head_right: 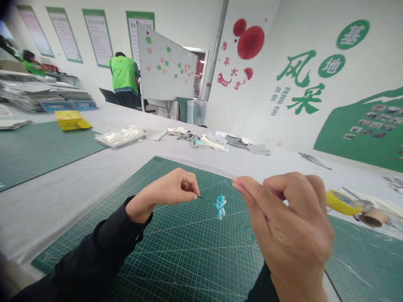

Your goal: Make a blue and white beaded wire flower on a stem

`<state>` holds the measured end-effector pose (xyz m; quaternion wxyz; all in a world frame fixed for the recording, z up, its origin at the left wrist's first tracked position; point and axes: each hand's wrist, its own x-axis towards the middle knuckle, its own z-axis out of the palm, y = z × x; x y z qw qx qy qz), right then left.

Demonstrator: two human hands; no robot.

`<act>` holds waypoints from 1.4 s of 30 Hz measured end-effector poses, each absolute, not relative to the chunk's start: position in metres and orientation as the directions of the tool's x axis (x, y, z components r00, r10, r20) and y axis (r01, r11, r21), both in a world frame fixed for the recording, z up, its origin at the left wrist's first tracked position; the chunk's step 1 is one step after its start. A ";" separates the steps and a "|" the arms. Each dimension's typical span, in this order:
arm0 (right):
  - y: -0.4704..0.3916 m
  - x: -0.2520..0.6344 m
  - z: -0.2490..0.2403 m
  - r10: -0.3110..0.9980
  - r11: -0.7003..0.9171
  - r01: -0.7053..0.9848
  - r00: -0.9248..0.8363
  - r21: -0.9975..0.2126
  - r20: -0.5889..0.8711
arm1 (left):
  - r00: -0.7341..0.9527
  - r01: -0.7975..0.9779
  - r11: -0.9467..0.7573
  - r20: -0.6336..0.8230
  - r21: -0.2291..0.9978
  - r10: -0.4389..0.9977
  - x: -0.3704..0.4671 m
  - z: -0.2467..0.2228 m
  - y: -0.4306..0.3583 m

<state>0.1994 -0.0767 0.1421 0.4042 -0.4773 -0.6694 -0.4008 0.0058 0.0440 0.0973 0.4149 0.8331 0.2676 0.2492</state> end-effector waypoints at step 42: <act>0.002 0.238 0.082 0.987 0.148 0.418 -0.119 -0.896 0.108 | 0.574 -0.305 -0.047 0.223 0.951 0.788 0.004 0.115 0.025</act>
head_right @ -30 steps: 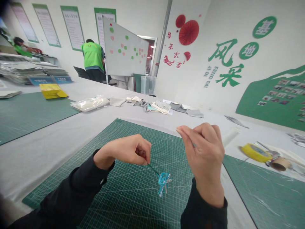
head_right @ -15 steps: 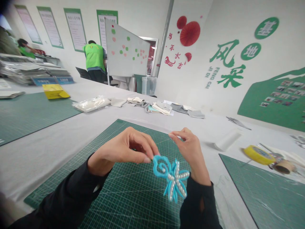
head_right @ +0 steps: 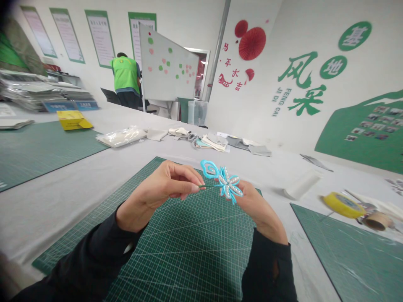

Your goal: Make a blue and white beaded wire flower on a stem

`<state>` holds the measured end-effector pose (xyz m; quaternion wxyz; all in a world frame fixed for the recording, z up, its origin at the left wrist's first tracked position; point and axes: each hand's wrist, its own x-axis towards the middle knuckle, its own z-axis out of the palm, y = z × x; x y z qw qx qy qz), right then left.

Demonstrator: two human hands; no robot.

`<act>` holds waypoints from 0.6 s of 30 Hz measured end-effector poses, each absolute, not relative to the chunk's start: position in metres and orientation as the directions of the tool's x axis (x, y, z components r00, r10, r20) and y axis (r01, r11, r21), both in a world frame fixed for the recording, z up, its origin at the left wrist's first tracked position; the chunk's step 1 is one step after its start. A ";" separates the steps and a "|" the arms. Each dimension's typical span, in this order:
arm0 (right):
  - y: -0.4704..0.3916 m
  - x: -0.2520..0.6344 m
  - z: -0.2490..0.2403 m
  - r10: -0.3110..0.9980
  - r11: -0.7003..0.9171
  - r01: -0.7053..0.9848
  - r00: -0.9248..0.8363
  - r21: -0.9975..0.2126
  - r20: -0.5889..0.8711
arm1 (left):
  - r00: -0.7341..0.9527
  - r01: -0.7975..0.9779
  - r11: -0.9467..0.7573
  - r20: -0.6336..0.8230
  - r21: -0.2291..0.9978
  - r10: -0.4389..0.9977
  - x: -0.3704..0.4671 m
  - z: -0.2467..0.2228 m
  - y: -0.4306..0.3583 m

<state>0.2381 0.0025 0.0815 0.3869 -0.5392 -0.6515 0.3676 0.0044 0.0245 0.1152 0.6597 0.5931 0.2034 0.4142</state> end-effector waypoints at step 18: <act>0.003 0.183 0.088 0.938 0.345 -0.096 -0.006 -0.934 0.347 | 0.591 -0.380 0.089 0.168 0.921 0.789 -0.002 0.118 0.027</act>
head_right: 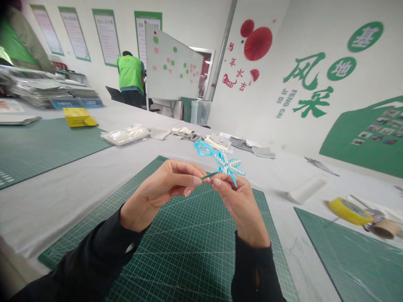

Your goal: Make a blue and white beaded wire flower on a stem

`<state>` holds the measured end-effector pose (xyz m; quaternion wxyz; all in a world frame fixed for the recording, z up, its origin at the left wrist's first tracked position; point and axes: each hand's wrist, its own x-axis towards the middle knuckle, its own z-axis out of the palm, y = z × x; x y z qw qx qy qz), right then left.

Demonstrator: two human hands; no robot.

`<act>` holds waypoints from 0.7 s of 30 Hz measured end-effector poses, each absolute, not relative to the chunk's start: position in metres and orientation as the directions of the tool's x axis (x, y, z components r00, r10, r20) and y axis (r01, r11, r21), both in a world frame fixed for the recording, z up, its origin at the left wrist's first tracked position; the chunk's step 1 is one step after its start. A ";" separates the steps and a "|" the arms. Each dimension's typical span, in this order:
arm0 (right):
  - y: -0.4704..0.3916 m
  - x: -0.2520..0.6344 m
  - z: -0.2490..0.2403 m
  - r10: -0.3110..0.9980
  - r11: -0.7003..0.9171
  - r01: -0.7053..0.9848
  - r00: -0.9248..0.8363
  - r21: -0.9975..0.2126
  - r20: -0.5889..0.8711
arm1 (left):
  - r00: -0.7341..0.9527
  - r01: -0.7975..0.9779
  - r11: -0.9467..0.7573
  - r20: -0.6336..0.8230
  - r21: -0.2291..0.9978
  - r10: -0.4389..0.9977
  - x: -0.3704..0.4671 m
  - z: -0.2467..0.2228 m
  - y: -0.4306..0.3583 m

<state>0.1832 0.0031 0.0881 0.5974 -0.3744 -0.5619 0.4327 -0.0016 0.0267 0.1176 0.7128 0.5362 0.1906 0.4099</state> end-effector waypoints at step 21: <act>-0.001 0.161 0.095 0.907 0.413 -0.112 0.141 -0.904 0.397 | 0.673 -0.360 0.214 0.094 0.908 0.734 0.021 0.114 0.003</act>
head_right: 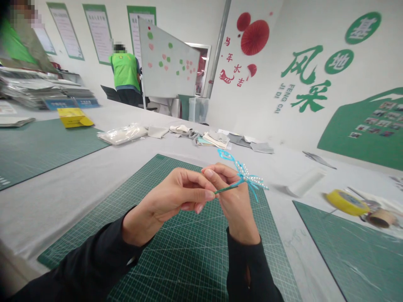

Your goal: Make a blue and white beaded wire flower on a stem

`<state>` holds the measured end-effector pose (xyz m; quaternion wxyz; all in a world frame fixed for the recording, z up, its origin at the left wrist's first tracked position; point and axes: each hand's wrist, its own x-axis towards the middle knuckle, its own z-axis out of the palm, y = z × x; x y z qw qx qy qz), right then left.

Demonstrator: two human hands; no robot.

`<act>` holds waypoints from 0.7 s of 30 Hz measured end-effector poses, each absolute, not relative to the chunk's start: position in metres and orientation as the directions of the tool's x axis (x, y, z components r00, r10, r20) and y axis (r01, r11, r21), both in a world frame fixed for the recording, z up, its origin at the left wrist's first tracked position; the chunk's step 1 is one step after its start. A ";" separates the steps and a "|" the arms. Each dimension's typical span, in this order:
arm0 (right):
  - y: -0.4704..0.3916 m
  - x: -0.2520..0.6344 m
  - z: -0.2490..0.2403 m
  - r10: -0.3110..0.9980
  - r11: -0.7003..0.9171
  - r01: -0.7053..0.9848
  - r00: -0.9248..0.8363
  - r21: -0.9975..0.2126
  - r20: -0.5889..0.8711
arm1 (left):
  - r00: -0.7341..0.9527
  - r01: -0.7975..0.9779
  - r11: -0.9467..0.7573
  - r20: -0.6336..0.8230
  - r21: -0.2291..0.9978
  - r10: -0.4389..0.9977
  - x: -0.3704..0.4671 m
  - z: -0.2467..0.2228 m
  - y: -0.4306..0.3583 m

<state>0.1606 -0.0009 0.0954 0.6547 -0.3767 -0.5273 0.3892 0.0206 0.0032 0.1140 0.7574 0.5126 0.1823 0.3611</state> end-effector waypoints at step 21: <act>0.000 0.169 0.098 0.878 0.437 -0.118 0.272 -0.892 0.394 | 0.623 -0.386 0.149 0.138 0.910 0.770 0.020 0.115 -0.001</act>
